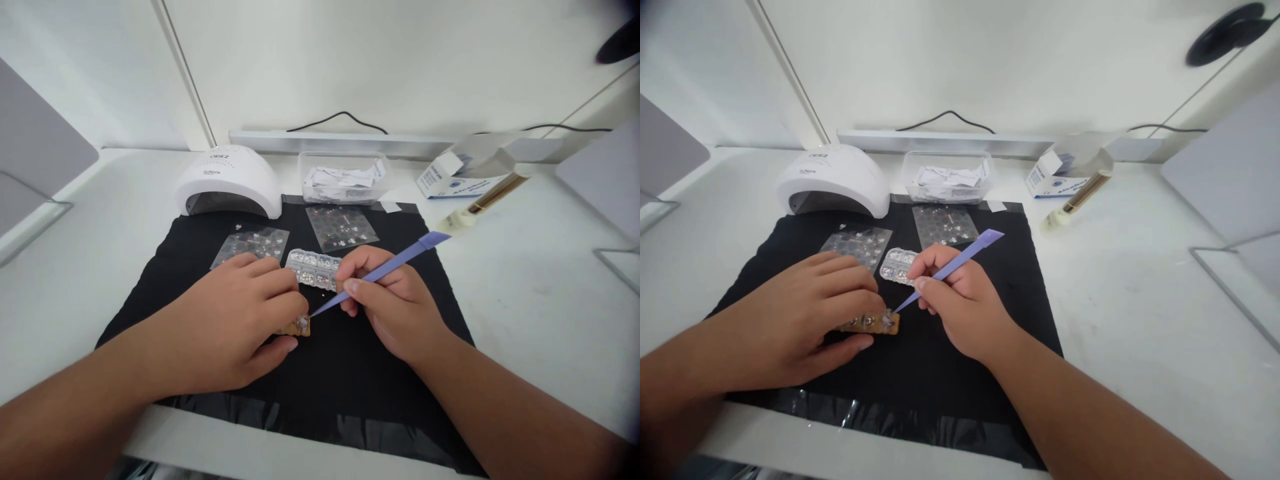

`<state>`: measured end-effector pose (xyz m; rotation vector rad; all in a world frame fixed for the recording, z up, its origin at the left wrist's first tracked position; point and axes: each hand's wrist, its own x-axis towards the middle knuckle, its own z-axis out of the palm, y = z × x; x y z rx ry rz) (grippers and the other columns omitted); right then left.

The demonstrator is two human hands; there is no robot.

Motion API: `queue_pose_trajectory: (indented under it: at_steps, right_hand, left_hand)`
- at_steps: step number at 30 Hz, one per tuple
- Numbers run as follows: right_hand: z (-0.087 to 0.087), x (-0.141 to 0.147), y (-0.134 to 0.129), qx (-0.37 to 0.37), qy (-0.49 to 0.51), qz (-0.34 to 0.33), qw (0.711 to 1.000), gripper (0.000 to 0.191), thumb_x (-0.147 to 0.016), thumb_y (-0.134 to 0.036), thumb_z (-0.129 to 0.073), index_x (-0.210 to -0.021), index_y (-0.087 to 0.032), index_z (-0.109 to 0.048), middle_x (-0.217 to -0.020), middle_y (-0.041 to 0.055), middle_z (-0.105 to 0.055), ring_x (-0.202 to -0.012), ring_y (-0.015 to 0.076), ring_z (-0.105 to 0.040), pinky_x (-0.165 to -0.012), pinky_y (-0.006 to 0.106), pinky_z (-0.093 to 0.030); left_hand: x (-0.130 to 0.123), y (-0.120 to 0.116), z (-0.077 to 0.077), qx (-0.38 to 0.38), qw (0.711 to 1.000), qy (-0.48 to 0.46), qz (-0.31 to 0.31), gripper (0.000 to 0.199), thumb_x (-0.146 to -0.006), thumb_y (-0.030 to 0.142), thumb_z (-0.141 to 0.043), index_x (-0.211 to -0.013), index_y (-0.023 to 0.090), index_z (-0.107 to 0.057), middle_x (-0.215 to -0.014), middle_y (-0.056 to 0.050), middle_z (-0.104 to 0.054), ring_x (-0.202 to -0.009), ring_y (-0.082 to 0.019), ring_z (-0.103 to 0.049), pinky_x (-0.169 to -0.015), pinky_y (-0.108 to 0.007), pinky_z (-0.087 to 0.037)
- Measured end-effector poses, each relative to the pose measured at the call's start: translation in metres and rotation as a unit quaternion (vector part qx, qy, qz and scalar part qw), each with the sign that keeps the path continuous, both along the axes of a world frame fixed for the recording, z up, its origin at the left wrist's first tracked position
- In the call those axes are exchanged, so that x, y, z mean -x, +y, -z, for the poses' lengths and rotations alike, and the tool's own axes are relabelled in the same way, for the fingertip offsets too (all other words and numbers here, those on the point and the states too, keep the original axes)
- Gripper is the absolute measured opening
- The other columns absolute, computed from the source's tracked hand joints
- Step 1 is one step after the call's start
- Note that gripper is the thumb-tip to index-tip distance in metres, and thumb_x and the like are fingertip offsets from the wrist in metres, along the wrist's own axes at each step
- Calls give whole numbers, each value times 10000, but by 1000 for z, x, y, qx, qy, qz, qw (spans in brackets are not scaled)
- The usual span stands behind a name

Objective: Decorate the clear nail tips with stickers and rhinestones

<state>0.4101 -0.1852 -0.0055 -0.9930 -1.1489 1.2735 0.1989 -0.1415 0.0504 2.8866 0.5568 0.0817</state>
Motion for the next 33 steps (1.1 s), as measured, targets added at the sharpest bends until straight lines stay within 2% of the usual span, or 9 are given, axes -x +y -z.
queue_pose_trajectory:
  at_steps: [6, 23, 29, 33]
  right_hand:
    - [-1, 1, 0, -2, 3, -2, 1000, 40, -773, -166, -598, -795, -189, -622, -616, -29, -549, -525, 113, -506, -476, 214, -394]
    - [1, -1, 0, -6, -2, -14, 1000, 36, -786, -164, -584, -802, -183, -611, -613, -40, -544, -527, 100, -508, -485, 191, -408]
    - [2, -2, 2, 1, 11, 0, 1000, 28, -773, -186, -603, -798, -186, -617, -588, -39, -543, -502, 102, -497, -458, 187, -393]
    - [1, -2, 3, 4, 11, 33, 999, 31, -745, -199, -614, -768, -181, -625, -573, -26, -549, -483, 106, -487, -434, 192, -372]
  left_hand:
    - [0, 0, 0, 32, 999, 18, 18, 160, -871, 226, -550, -990, 236, -656, -969, -45, -611, -871, -213, -530, -785, -393, -411]
    - [2, 1, 2, 52, 998, 17, 18, 267, -857, 171, -541, -1060, 273, -680, -977, -34, -582, -850, -198, -526, -780, -382, -408]
    - [1, 1, 2, 54, 998, 9, 19, 270, -856, 164, -546, -1065, 270, -682, -965, -32, -583, -846, -197, -525, -772, -375, -405]
    - [1, 2, 3, 56, 998, 4, 21, 257, -854, 157, -549, -1046, 259, -685, -956, -33, -583, -844, -196, -525, -775, -372, -403]
